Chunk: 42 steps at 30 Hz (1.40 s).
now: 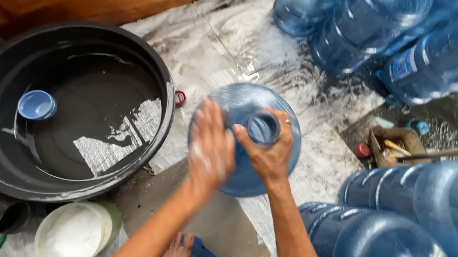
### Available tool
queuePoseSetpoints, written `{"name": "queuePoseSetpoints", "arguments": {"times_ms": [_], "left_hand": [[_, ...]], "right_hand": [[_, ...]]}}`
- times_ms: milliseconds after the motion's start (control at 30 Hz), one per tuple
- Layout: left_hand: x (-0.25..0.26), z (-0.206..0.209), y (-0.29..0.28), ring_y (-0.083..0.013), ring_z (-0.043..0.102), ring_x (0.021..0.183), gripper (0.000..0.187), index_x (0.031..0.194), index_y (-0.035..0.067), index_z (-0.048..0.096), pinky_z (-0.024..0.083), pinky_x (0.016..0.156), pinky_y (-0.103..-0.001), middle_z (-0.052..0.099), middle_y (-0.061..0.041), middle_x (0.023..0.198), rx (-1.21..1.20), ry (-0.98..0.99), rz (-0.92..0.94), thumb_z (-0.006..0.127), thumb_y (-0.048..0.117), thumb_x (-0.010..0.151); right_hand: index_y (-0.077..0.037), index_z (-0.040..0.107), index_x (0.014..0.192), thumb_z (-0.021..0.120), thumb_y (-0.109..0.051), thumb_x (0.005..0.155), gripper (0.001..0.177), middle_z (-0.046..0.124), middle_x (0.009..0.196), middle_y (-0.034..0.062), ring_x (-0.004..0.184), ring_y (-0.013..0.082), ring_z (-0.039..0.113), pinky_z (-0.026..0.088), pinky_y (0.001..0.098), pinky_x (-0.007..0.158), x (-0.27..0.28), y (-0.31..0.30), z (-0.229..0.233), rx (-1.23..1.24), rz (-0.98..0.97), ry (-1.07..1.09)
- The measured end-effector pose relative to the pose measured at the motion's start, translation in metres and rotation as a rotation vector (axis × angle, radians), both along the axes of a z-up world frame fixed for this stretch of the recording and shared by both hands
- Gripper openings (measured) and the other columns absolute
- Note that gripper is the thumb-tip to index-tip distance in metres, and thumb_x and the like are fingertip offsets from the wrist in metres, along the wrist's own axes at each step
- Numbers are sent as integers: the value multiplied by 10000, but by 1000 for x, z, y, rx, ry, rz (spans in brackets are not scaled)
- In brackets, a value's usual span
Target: The person scrubs the exterior of a large blue water jug with a yellow sponge, then uses a long-handled brush to clean the interior. They rinse the jug with water from a black basin using a blue cup and continue scrubbing the inside with the brush.
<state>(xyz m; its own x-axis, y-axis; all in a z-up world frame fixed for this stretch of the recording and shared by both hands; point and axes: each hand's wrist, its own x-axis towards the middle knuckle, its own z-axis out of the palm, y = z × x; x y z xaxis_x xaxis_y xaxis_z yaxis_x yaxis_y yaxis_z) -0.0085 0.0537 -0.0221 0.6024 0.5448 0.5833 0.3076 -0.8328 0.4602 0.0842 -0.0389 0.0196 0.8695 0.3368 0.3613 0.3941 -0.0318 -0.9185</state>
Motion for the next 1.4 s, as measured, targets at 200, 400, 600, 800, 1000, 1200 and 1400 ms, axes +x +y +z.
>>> {"name": "queuePoseSetpoints", "arguments": {"times_ms": [200,400,600,800,1000,1200,1400], "left_hand": [[-14,-10,-1,-418,316,1340,579,1394,-54,362,257,1095,-456,340,-271,1444,-77,-24,-348,469,205,888],[-43,-6,-25,-434,320,1350,603,1350,-42,418,316,1071,-497,394,-251,1415,-62,73,-665,540,218,820],[-53,36,-12,-309,495,1257,423,1270,-199,383,366,1080,-357,507,-244,1325,888,261,38,248,138,1053],[-47,7,-4,-301,66,1436,693,1470,101,40,164,1119,-522,16,-160,1558,-780,228,-291,351,337,898],[-20,-4,-14,-408,121,1432,754,1507,175,95,141,1023,-723,102,-83,1575,-81,287,-435,430,341,853],[-28,-6,-58,-462,54,1417,809,1512,160,90,150,990,-731,69,-160,1567,270,399,-315,357,495,827],[-13,10,-18,-537,295,1302,648,1481,184,291,312,881,-746,316,-241,1464,-210,208,-161,504,297,879]], "right_hand": [[-52,590,895,910,-317,565,531,570,805,117,751,290,598,481,387,765,9,-13,0,-267,-180,-321],[-46,511,990,785,-417,617,593,581,923,120,1019,326,529,323,508,977,-4,-21,13,-549,-147,-491],[-88,583,840,758,-324,688,331,613,1111,119,983,231,625,444,362,829,0,-15,40,-397,374,-361],[-75,567,929,732,-93,725,263,655,844,60,765,181,662,570,284,707,-3,-2,28,-155,300,-164],[-115,535,867,709,-8,745,238,641,792,32,757,148,634,532,292,761,7,-12,16,0,99,-60],[-90,551,829,696,-25,733,186,603,759,31,705,134,605,512,265,685,16,-6,10,42,-149,-46],[-86,594,922,877,-77,626,410,637,797,23,761,69,585,510,241,691,23,18,-7,169,-78,79]]}}
